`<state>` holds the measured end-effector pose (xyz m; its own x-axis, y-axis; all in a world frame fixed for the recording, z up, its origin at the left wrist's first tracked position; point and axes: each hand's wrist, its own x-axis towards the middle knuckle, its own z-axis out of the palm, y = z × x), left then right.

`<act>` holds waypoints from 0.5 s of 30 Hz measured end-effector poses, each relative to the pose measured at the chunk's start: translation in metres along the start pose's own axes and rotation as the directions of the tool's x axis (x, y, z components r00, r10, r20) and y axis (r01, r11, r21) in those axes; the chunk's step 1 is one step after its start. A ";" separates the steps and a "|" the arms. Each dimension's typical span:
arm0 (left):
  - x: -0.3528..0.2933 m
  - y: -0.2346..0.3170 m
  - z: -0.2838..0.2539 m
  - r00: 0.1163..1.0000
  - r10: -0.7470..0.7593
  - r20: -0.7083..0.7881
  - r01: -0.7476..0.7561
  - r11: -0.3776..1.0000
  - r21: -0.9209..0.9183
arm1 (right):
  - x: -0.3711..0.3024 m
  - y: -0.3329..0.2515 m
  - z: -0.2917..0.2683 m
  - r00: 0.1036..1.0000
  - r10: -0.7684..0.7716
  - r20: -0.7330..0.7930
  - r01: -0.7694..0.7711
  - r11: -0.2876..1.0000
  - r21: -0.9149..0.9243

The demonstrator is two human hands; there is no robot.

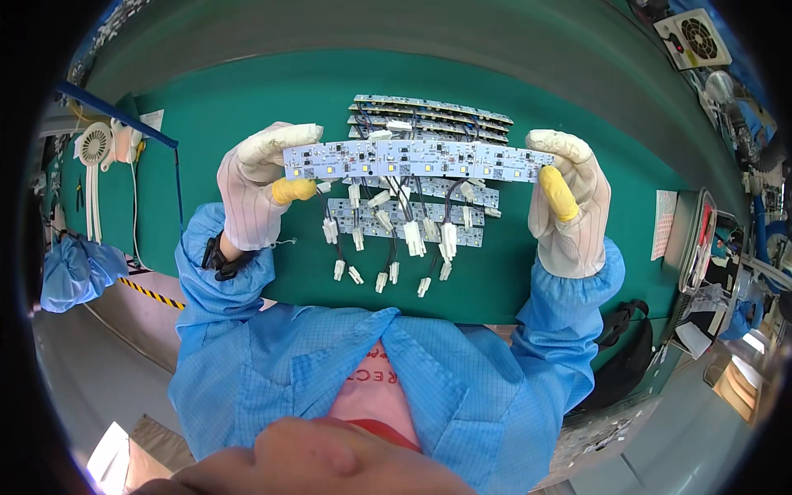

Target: The user is seen assembling or sorting LED PCB strips on a production line workbench.

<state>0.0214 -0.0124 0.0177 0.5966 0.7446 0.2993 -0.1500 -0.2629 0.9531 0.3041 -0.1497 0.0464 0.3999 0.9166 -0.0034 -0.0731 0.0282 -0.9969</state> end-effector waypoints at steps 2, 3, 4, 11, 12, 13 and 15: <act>0.000 0.000 0.001 1.000 -0.003 -0.015 0.004 1.000 0.026 | -0.001 0.000 0.002 1.000 -0.006 0.010 0.006 1.000 0.021; 0.000 0.000 0.001 1.000 -0.003 -0.020 0.003 1.000 0.029 | -0.002 0.000 0.005 1.000 -0.020 -0.014 0.020 1.000 0.005; 0.000 -0.001 0.001 0.999 0.022 -0.031 -0.020 0.999 0.050 | -0.001 0.000 0.007 0.999 -0.034 -0.039 0.034 0.999 -0.011; 0.000 0.003 -0.010 0.991 0.044 0.123 -0.069 0.976 0.207 | -0.001 0.003 -0.010 0.997 -0.015 0.077 0.017 0.999 -0.028; 0.001 0.002 -0.009 0.992 0.044 0.116 -0.068 0.976 0.209 | -0.001 0.004 -0.010 0.996 -0.030 0.080 0.034 0.998 -0.050; 0.002 0.000 -0.005 0.992 0.113 0.059 -0.123 0.966 0.228 | 0.000 0.004 -0.009 0.996 -0.046 0.083 0.052 0.996 -0.073; 0.002 -0.002 -0.003 0.983 0.183 -0.001 -0.177 0.952 0.252 | 0.003 0.010 -0.004 0.991 -0.129 0.047 0.134 0.981 -0.140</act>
<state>0.0208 -0.0086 0.0170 0.5588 0.6844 0.4684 -0.0497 -0.5362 0.8427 0.3083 -0.1486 0.0362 0.3628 0.9229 0.1290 0.1100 0.0950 -0.9894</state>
